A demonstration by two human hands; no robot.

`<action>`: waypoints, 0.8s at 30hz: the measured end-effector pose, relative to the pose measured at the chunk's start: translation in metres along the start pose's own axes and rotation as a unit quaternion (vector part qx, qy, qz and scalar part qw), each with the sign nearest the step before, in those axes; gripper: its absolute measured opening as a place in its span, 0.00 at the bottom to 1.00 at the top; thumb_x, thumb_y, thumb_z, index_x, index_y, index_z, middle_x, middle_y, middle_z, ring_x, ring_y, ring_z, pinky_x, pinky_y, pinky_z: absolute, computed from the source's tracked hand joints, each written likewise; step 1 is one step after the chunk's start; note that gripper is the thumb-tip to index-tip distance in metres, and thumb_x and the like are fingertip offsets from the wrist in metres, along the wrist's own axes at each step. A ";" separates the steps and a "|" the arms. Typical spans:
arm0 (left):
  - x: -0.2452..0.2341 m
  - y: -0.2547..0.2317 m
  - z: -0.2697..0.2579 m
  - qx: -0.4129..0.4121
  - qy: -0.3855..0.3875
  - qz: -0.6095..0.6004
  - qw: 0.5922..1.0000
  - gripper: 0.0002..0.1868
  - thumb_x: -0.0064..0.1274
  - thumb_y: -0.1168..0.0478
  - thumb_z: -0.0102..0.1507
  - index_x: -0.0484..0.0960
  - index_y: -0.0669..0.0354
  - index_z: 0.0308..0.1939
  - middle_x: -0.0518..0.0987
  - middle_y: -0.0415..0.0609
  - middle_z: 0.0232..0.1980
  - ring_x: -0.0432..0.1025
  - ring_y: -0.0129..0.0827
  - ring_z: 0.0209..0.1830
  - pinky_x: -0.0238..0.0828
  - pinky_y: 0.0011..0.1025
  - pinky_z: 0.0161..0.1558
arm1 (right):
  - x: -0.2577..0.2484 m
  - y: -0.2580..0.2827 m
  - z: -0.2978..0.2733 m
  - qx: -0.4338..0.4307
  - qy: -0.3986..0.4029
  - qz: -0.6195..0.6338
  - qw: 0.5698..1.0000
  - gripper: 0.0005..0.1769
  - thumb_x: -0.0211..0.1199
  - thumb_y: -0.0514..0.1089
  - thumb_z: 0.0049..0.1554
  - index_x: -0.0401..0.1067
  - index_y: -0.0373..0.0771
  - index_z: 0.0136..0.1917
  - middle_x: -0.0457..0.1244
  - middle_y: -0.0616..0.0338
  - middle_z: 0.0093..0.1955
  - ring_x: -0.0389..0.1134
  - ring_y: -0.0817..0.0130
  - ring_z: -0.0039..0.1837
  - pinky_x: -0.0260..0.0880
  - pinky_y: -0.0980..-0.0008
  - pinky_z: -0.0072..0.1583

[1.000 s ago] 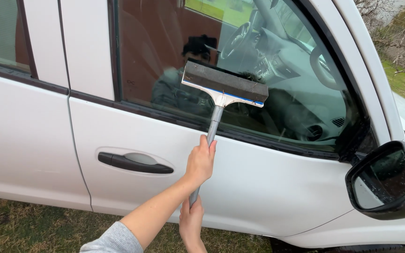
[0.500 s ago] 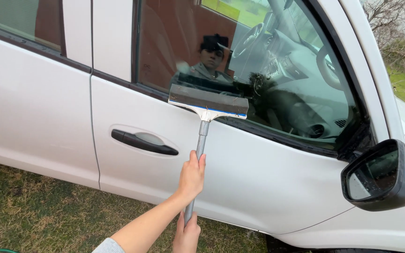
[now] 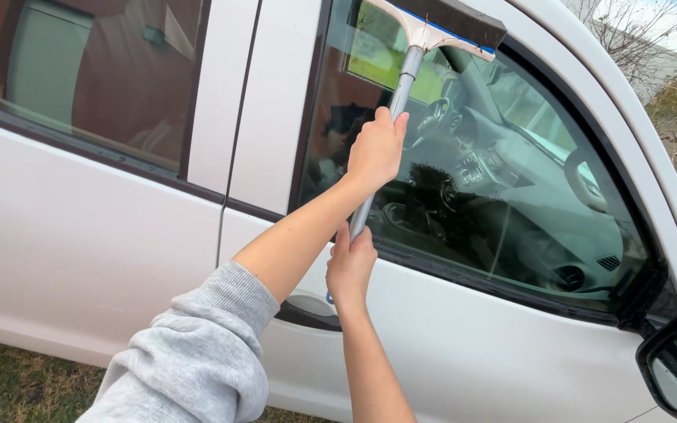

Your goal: Wash the exterior and windows of a white pickup truck using a hose, brush, and squeegee.

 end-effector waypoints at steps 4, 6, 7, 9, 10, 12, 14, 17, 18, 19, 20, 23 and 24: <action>-0.016 0.008 0.029 0.009 0.019 0.009 1.000 0.25 0.35 0.43 0.72 0.69 0.64 0.44 0.82 0.62 0.35 0.79 0.60 0.36 0.75 0.53 0.37 | 0.037 0.017 0.014 0.026 -0.010 -0.011 1.000 0.19 0.52 0.52 0.64 0.62 0.34 0.41 0.59 0.60 0.27 0.58 0.74 0.25 0.59 0.68 0.28; -0.017 0.017 0.025 0.007 0.042 0.009 0.999 0.25 0.35 0.42 0.73 0.69 0.64 0.44 0.82 0.62 0.35 0.78 0.60 0.36 0.74 0.53 0.38 | 0.047 0.008 0.011 0.069 -0.009 0.010 0.998 0.20 0.52 0.53 0.64 0.61 0.34 0.42 0.56 0.61 0.27 0.56 0.74 0.25 0.57 0.67 0.26; -0.023 0.020 0.024 0.005 0.029 0.004 1.000 0.25 0.36 0.42 0.72 0.68 0.64 0.44 0.82 0.62 0.35 0.78 0.61 0.36 0.74 0.54 0.37 | 0.050 0.003 0.012 0.073 0.001 -0.002 0.997 0.20 0.53 0.53 0.65 0.60 0.33 0.42 0.56 0.61 0.27 0.55 0.74 0.25 0.56 0.68 0.26; -0.028 0.025 0.020 -0.002 0.018 -0.002 1.000 0.25 0.36 0.42 0.72 0.68 0.63 0.45 0.82 0.62 0.34 0.77 0.62 0.35 0.73 0.55 0.36 | 0.053 -0.001 0.010 0.081 0.011 -0.017 0.997 0.21 0.53 0.53 0.65 0.59 0.32 0.43 0.56 0.61 0.27 0.55 0.75 0.26 0.55 0.68 0.25; -0.026 0.026 0.018 -0.004 0.030 -0.023 0.999 0.24 0.36 0.42 0.72 0.68 0.63 0.44 0.82 0.61 0.33 0.78 0.61 0.34 0.73 0.54 0.36 | 0.054 0.000 0.008 0.090 0.012 -0.017 0.996 0.21 0.53 0.54 0.65 0.60 0.33 0.43 0.56 0.62 0.27 0.55 0.76 0.26 0.56 0.69 0.26; -0.022 0.034 0.006 -0.016 0.040 -0.046 0.998 0.24 0.36 0.42 0.71 0.67 0.63 0.44 0.81 0.61 0.31 0.78 0.61 0.32 0.73 0.54 0.35 | 0.050 -0.008 -0.002 0.104 0.017 -0.024 0.994 0.20 0.52 0.54 0.65 0.60 0.34 0.44 0.56 0.62 0.27 0.56 0.76 0.26 0.57 0.70 0.26; -0.022 0.029 0.005 0.016 0.035 -0.059 0.998 0.24 0.36 0.42 0.72 0.66 0.63 0.42 0.80 0.59 0.27 0.78 0.59 0.29 0.72 0.53 0.33 | 0.049 -0.011 0.000 0.094 0.015 -0.030 0.995 0.16 0.51 0.51 0.64 0.61 0.36 0.45 0.56 0.62 0.27 0.56 0.76 0.25 0.57 0.70 0.26; -0.008 0.052 -0.044 -0.002 0.065 -0.078 0.995 0.22 0.38 0.45 0.73 0.65 0.64 0.44 0.77 0.58 0.22 0.75 0.57 0.23 0.71 0.50 0.27 | 0.038 -0.061 -0.024 0.107 0.018 -0.028 0.994 0.13 0.50 0.47 0.65 0.61 0.35 0.44 0.55 0.63 0.27 0.55 0.76 0.25 0.54 0.68 0.26; -0.009 0.057 -0.058 -0.003 0.066 -0.079 0.995 0.22 0.38 0.45 0.73 0.65 0.64 0.44 0.77 0.58 0.22 0.75 0.57 0.23 0.71 0.50 0.27 | 0.035 -0.080 -0.032 0.109 0.018 -0.029 0.993 0.13 0.50 0.47 0.65 0.61 0.35 0.44 0.55 0.63 0.27 0.55 0.76 0.25 0.54 0.68 0.26; -0.005 0.066 -0.079 -0.029 0.096 -0.085 0.991 0.21 0.38 0.46 0.73 0.65 0.63 0.45 0.76 0.56 0.21 0.74 0.54 0.19 0.69 0.48 0.24 | 0.032 -0.103 -0.046 0.118 0.020 -0.033 0.992 0.13 0.50 0.46 0.65 0.61 0.34 0.44 0.55 0.63 0.26 0.55 0.75 0.25 0.55 0.68 0.26; -0.002 0.075 -0.100 -0.055 0.126 -0.091 0.986 0.20 0.37 0.47 0.73 0.65 0.63 0.46 0.74 0.55 0.19 0.73 0.52 0.16 0.68 0.46 0.22 | 0.029 -0.124 -0.061 0.127 0.022 -0.037 0.991 0.14 0.51 0.46 0.66 0.61 0.33 0.44 0.56 0.63 0.26 0.56 0.75 0.25 0.57 0.68 0.27; 0.014 0.106 -0.156 -0.097 0.143 -0.088 0.981 0.19 0.39 0.48 0.73 0.64 0.64 0.45 0.73 0.56 0.18 0.70 0.51 0.15 0.64 0.45 0.20 | 0.018 -0.171 -0.104 0.159 0.021 -0.026 0.987 0.12 0.52 0.45 0.66 0.61 0.34 0.46 0.55 0.63 0.25 0.54 0.76 0.25 0.55 0.68 0.27; 0.020 0.116 -0.173 -0.100 0.148 -0.087 0.980 0.19 0.39 0.48 0.73 0.64 0.64 0.45 0.73 0.56 0.18 0.70 0.51 0.15 0.64 0.45 0.20 | 0.013 -0.183 -0.119 0.164 0.019 -0.026 0.986 0.12 0.52 0.45 0.66 0.61 0.34 0.46 0.55 0.63 0.25 0.54 0.76 0.25 0.55 0.68 0.27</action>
Point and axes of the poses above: each hand's wrist, its own z-axis towards the middle knuckle, its own x-axis out of the palm, y = z × x, the point moved 9 cm from there along z, towards the middle knuckle
